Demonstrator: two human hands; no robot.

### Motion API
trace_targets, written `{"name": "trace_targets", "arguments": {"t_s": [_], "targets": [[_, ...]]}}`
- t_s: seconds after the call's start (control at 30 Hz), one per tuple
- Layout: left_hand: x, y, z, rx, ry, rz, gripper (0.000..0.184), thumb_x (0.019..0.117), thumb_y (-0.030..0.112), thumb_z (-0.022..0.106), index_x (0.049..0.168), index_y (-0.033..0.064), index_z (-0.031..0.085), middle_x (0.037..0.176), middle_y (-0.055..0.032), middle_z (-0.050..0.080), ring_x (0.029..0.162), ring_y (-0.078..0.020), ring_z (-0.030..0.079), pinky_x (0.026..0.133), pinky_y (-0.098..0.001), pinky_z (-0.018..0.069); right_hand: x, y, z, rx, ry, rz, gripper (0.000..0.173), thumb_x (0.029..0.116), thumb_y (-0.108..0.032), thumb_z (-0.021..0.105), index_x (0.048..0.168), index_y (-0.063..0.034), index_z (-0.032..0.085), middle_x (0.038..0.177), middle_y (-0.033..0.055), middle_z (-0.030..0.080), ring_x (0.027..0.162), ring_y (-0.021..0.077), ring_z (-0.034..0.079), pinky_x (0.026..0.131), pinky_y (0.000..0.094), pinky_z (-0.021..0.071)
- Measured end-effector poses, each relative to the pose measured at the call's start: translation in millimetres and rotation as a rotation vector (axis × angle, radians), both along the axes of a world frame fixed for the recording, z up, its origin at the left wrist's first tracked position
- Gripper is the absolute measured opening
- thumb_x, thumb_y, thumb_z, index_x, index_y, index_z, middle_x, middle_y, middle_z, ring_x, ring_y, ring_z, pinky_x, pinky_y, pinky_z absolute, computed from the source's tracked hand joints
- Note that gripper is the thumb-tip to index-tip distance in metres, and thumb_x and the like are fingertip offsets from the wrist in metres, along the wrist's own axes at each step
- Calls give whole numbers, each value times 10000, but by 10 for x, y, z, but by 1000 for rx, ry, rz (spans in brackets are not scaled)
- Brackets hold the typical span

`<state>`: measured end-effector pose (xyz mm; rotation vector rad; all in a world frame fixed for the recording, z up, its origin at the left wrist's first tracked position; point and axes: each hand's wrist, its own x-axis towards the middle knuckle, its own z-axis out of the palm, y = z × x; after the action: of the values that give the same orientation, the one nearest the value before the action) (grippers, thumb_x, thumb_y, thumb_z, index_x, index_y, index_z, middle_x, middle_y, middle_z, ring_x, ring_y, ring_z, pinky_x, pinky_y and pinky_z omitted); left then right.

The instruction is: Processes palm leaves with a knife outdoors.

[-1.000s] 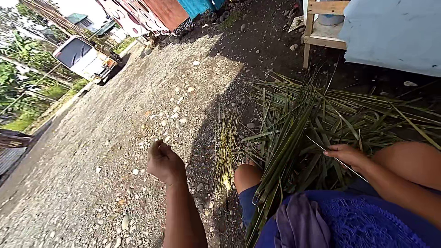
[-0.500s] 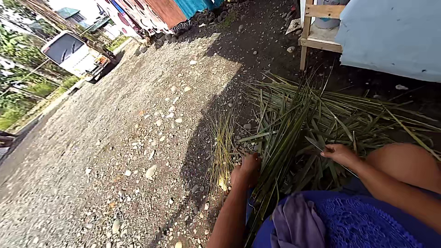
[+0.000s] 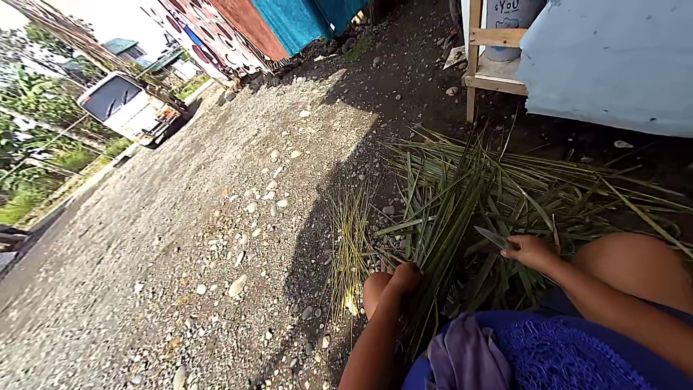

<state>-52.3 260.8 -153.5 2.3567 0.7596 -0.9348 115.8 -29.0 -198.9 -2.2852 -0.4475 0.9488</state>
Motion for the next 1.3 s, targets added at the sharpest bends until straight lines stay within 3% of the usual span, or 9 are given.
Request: {"name": "trace_targets", "arguments": {"t_s": [0.17, 0.43, 0.57, 0.67, 0.77, 0.9, 0.97, 1.03, 1.3], "targets": [[-52, -155, 397, 250, -8, 32, 346, 1060, 276, 488, 1239, 43, 669, 1200, -210, 692, 1152, -365, 662, 995, -588, 500, 8, -8, -29, 21, 1, -11, 390, 995, -272, 691, 1273, 0, 665, 1215, 243, 666, 1173, 393, 617, 1041, 585, 439], [-264, -94, 1786, 487, -101, -3, 292, 1071, 225, 500, 1161, 64, 727, 1154, -193, 707, 1124, -368, 666, 980, -597, 501, 4, -6, -3, 72, 22, -31, 414, 996, -268, 691, 1303, 8, 652, 1223, 239, 666, 1177, 383, 617, 1048, 569, 439], [-774, 135, 2438, 352, -708, 32, 195, 1020, 180, 581, 1072, 67, 731, 765, -15, 680, 574, -93, 616, 561, -296, 543, 5, -6, 20, 102, 24, -55, 418, 995, -256, 694, 1311, 13, 646, 1228, 252, 660, 1178, 392, 615, 1051, 577, 434], [-1060, 237, 2623, -28, -1137, 26, 229, 996, 325, 641, 1153, 163, 681, 734, 111, 642, 521, 25, 545, 472, -132, 470, 17, -16, 12, 143, 10, -34, 394, 990, -251, 699, 1264, 29, 662, 1182, 266, 667, 1131, 412, 626, 1016, 605, 447], [-1093, 198, 2561, -273, -1266, 7, 440, 925, 412, 749, 1317, 248, 634, 830, 116, 680, 576, 30, 565, 504, -128, 481, 13, -10, 32, 149, 5, -33, 392, 990, -261, 699, 1266, 16, 672, 1187, 255, 675, 1139, 405, 629, 1025, 604, 443], [-799, -110, 2093, -345, -1302, 116, 371, 997, 291, 671, 1315, 102, 647, 797, 69, 672, 575, -7, 586, 515, -162, 517, -55, -19, 119, 305, 145, -147, 414, 984, -203, 711, 1323, 25, 641, 1227, 241, 664, 1121, 342, 630, 1015, 531, 465], [-613, -289, 1818, -396, -1265, 175, 352, 1039, 201, 579, 1333, 13, 624, 785, 40, 665, 583, -22, 588, 530, -176, 522, -130, -36, 258, 414, 255, -236, 394, 996, -185, 692, 1348, -24, 621, 1094, 141, 667, 821, 173, 588, 733, 354, 498], [-464, -479, 1583, -458, -1200, 227, 338, 1055, 159, 521, 1324, -18, 624, 762, 24, 643, 570, -27, 565, 524, -182, 506, -196, -61, 384, 606, 394, -304, 368, 1017, -136, 639, 1370, -45, 590, 855, 40, 596, 549, 62, 456, 485, 220, 401], [-228, -970, 1066, -606, -958, 392, 323, 1093, 179, 447, 1229, -10, 670, 745, 3, 647, 536, -25, 533, 502, -180, 467, -338, -192, 831, 1146, 566, -179, 380, 939, -179, 614, 1311, -116, 659, 687, -72, 563, 487, 6, 469, 455, 160, 419]]}}
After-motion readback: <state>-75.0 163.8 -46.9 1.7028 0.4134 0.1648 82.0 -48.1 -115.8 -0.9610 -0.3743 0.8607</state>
